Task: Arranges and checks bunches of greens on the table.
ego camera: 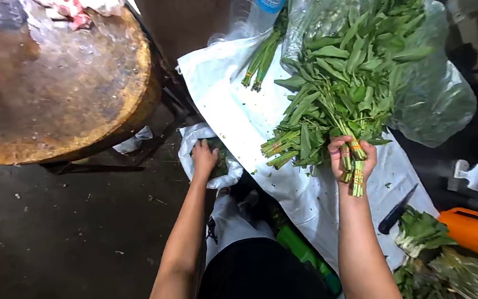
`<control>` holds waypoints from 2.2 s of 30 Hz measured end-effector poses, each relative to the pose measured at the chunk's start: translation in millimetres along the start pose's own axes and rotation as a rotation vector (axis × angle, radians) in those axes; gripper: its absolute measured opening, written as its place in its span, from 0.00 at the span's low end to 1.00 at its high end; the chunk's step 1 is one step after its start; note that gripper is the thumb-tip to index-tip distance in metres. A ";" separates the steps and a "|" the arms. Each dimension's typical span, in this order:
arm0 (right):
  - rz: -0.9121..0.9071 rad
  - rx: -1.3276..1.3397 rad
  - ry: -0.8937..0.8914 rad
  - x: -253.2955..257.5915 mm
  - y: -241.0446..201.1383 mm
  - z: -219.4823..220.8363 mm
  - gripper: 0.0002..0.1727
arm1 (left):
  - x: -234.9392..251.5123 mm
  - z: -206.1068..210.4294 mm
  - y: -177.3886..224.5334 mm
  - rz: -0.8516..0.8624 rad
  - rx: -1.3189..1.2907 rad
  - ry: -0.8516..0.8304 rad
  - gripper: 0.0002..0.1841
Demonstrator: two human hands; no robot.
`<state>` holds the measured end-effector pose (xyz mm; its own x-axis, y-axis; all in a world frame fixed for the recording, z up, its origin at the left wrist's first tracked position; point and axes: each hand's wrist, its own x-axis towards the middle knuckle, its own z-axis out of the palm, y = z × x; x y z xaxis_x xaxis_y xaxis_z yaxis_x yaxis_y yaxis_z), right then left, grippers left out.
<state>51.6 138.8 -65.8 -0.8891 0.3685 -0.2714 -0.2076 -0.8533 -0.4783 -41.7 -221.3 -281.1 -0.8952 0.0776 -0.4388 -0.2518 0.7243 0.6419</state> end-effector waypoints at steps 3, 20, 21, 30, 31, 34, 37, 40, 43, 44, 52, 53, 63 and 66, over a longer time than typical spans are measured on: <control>0.004 0.056 0.008 1.5 -4.3 9.6 0.18 | -49.2 -30.9 57.4 0.185 -0.126 0.301 0.17; -0.033 0.106 0.084 0.2 -7.8 21.7 0.19 | -58.1 -17.0 243.6 0.640 -0.055 -0.327 0.12; -0.033 0.104 0.084 -0.3 -6.9 19.2 0.18 | -65.0 -30.2 225.0 0.621 -0.093 -0.295 0.12; -0.008 0.064 0.104 -0.8 7.8 20.8 0.14 | -94.0 -85.7 27.5 0.033 0.257 -0.305 0.22; 0.001 0.061 0.103 0.4 6.1 23.5 0.14 | -92.8 -84.1 26.1 -0.012 0.341 -0.326 0.29; 0.006 0.029 0.083 3.4 -7.5 33.8 0.16 | -97.3 -70.9 73.9 0.251 0.222 -0.228 0.24; 0.001 0.026 0.076 7.4 -13.2 48.1 0.17 | -112.2 -21.2 164.1 0.642 -0.002 -0.192 0.19; -0.029 0.049 0.081 10.6 -10.5 59.0 0.17 | -114.5 53.6 243.1 0.851 0.056 -0.197 0.21; -0.057 0.042 0.087 9.2 -10.0 63.5 0.19 | -99.9 104.6 271.2 0.859 0.227 -0.172 0.17; -0.058 0.045 0.082 9.1 -12.3 64.3 0.19 | -98.7 103.0 274.2 0.844 0.243 -0.190 0.17; -0.070 -0.033 0.135 6.2 -34.3 59.6 0.22 | -89.0 40.8 274.7 0.931 0.031 -0.045 0.14; -0.077 -0.009 0.135 7.1 -33.3 61.5 0.22 | -78.2 46.9 281.3 0.872 0.048 -0.045 0.16; -0.073 0.041 0.159 12.7 -36.3 72.2 0.19 | -51.8 47.6 273.5 0.789 -0.081 0.061 0.12; -0.059 0.033 0.146 15.0 -37.5 69.3 0.19 | -61.4 29.0 251.0 0.792 -0.196 0.135 0.12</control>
<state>17.8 150.8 6.0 -0.8065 0.4661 -0.3637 -0.2734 -0.8394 -0.4697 -39.3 -24.4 -111.3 -0.8680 0.4224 0.2610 0.4238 0.3562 0.8328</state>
